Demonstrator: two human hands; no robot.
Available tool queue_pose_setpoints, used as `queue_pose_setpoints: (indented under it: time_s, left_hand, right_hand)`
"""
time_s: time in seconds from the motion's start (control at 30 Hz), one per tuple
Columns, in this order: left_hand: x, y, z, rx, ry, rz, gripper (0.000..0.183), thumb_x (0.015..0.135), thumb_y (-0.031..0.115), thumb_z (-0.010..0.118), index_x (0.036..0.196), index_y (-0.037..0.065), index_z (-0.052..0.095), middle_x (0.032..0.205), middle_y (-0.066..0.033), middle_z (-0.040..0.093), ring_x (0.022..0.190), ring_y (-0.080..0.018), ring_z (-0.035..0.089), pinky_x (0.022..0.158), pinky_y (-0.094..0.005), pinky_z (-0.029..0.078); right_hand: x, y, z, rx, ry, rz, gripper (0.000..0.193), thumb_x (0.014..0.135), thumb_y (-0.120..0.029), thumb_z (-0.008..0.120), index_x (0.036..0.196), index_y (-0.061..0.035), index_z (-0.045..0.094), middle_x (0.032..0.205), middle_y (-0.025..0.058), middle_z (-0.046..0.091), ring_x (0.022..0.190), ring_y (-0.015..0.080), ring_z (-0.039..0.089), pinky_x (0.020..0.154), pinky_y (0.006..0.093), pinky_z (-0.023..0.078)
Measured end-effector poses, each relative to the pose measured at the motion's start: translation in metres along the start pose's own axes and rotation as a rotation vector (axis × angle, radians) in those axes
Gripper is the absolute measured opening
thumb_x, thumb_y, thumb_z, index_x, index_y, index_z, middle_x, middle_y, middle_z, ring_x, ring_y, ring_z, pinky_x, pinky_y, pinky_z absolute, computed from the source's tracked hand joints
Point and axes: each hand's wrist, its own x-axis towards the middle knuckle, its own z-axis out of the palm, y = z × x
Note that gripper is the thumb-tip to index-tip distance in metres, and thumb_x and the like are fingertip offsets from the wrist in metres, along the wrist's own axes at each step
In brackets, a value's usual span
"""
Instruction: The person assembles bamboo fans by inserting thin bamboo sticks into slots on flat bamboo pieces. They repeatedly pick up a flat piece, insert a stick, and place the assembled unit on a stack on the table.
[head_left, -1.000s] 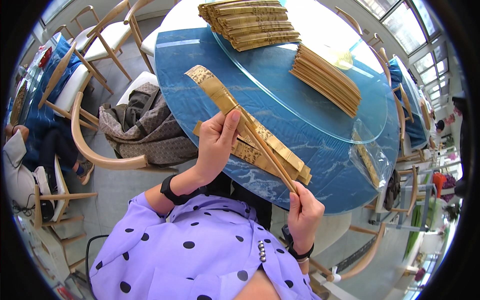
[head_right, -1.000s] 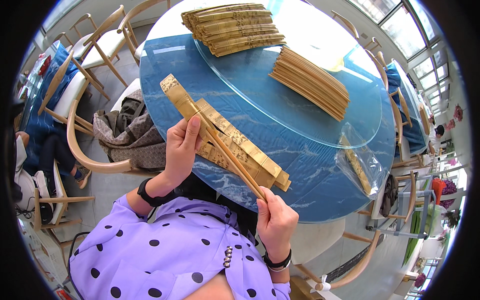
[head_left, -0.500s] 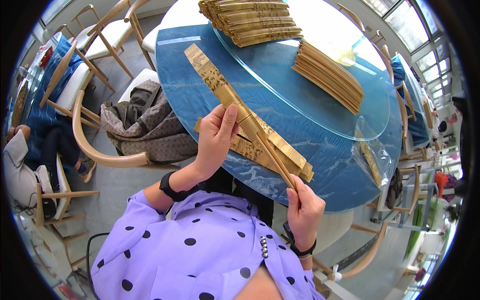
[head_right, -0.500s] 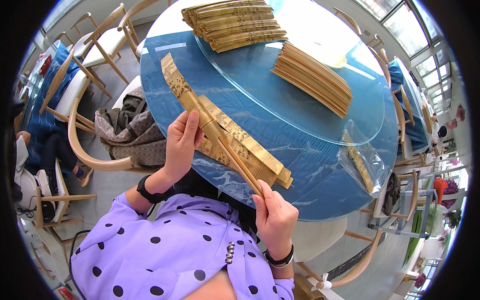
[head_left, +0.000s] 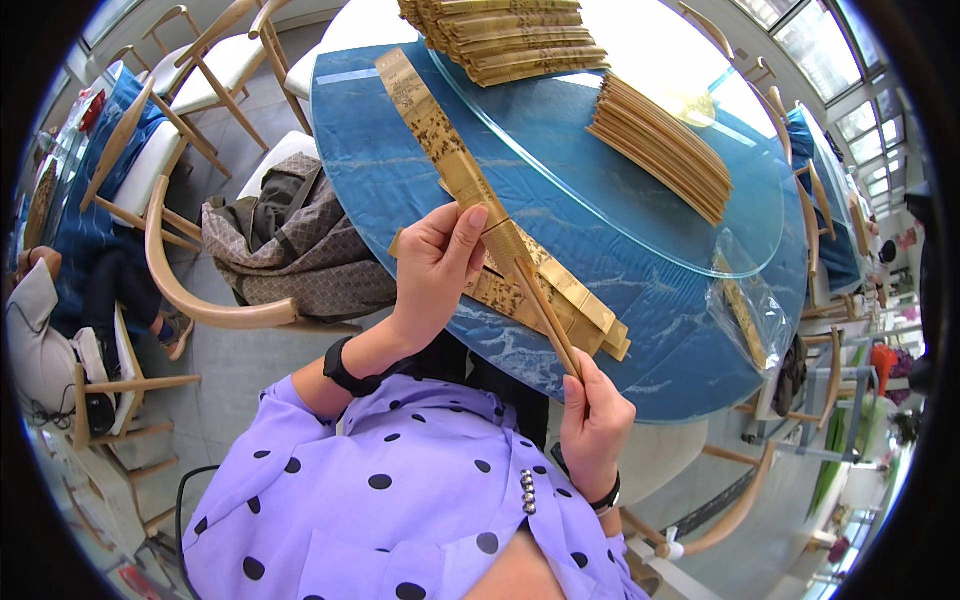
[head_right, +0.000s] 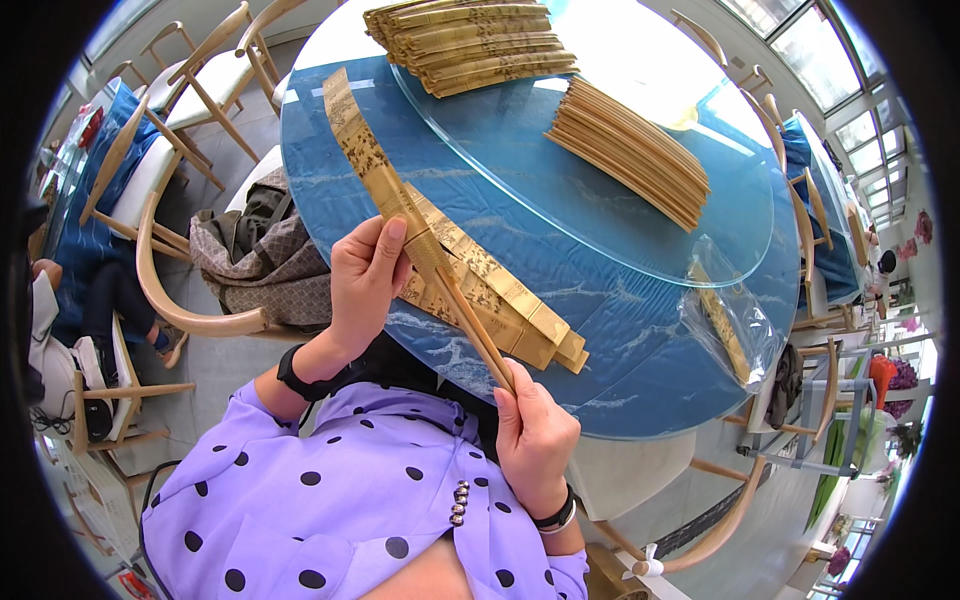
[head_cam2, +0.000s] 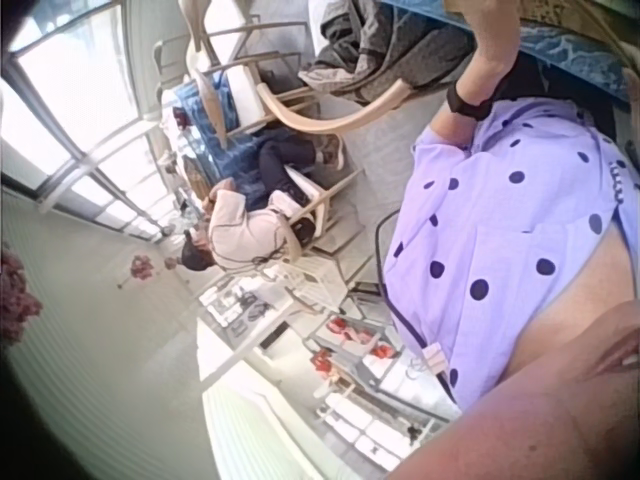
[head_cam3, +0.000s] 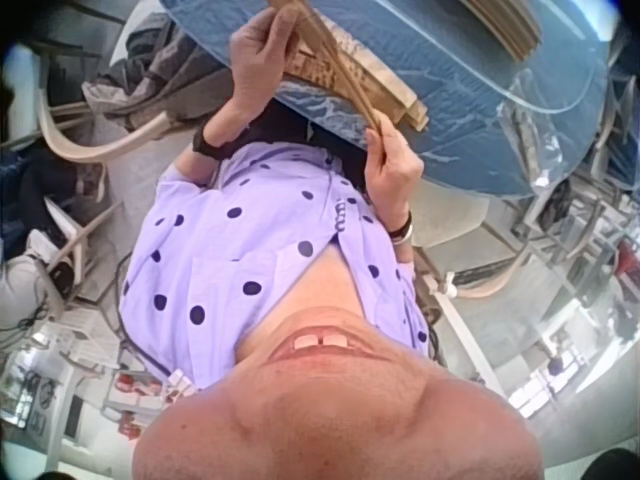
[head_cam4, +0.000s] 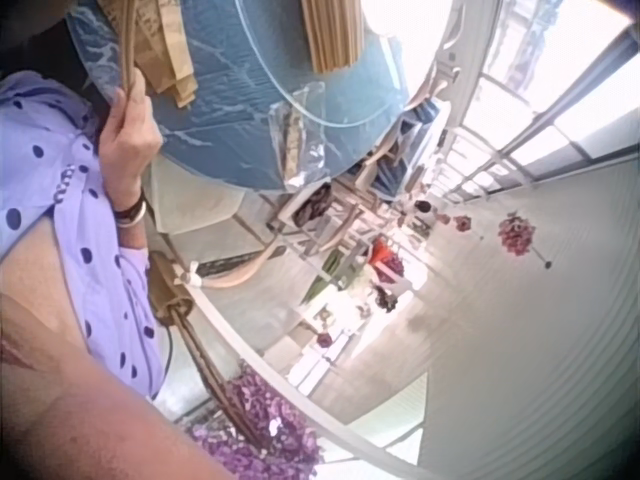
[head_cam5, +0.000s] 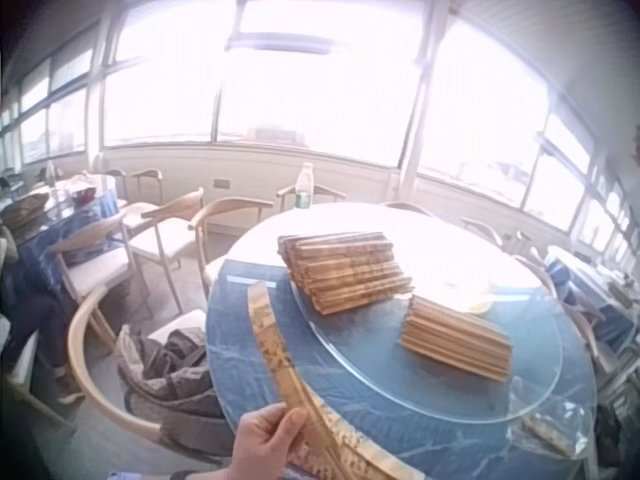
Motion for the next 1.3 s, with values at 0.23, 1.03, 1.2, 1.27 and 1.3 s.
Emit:
queue_pose_setpoints:
  time_s: [0.23, 1.03, 1.2, 1.27, 1.3]
  left_hand:
    - [-0.02, -0.007, 0.007, -0.035, -0.03, -0.047, 0.032, 0.108, 0.025, 0.058, 0.089, 0.001, 0.066, 0.07, 0.0061, 0.052, 0.06, 0.0003, 0.042, 0.052, -0.019, 0.031]
    - [-0.002, 0.003, 0.005, -0.18, 0.149, -0.14, 0.038, 0.112, 0.037, 0.048, 0.09, 0.007, 0.059, 0.068, 0.0081, 0.051, 0.056, -0.0008, 0.037, 0.049, -0.0209, 0.031]
    - [0.005, 0.006, 0.007, 0.018, 0.097, -0.025, 0.036, 0.112, 0.038, 0.047, 0.098, 0.009, 0.063, 0.072, 0.0096, 0.05, 0.058, 0.0026, 0.035, 0.05, -0.018, 0.026]
    - [0.004, 0.004, 0.007, 0.045, 0.084, 0.001, 0.037, 0.113, 0.038, 0.045, 0.098, 0.009, 0.063, 0.072, 0.0092, 0.05, 0.058, 0.0023, 0.036, 0.05, -0.0179, 0.026]
    - [0.003, 0.002, 0.007, 0.058, 0.077, 0.013, 0.037, 0.113, 0.038, 0.045, 0.098, 0.009, 0.064, 0.072, 0.0089, 0.05, 0.058, 0.0022, 0.036, 0.051, -0.0178, 0.026]
  right_hand:
    - [0.006, -0.008, 0.005, -0.013, -0.002, 0.007, 0.03, 0.097, -0.011, 0.07, 0.126, -0.0017, 0.069, 0.075, 0.0123, 0.063, 0.055, 0.0262, 0.058, 0.053, 0.035, 0.047]
    - [0.014, -0.013, 0.011, 0.007, -0.087, 0.026, 0.023, 0.1, -0.016, 0.067, 0.117, -0.0001, 0.067, 0.085, 0.0144, 0.066, 0.066, 0.032, 0.065, 0.059, 0.0383, 0.051]
    - [0.004, -0.007, 0.011, -0.045, -0.231, 0.041, 0.016, 0.102, -0.016, 0.062, 0.096, -0.0017, 0.061, 0.08, 0.0145, 0.061, 0.065, 0.0353, 0.062, 0.057, 0.0424, 0.049]
    - [0.003, -0.008, 0.013, -0.049, -0.225, 0.041, 0.018, 0.103, -0.015, 0.061, 0.091, -0.0024, 0.058, 0.078, 0.0146, 0.06, 0.064, 0.0362, 0.061, 0.057, 0.0436, 0.048]
    - [0.004, -0.009, 0.013, -0.057, -0.215, 0.05, 0.018, 0.103, -0.015, 0.061, 0.091, -0.0023, 0.058, 0.078, 0.0146, 0.06, 0.064, 0.0362, 0.061, 0.057, 0.0436, 0.048]
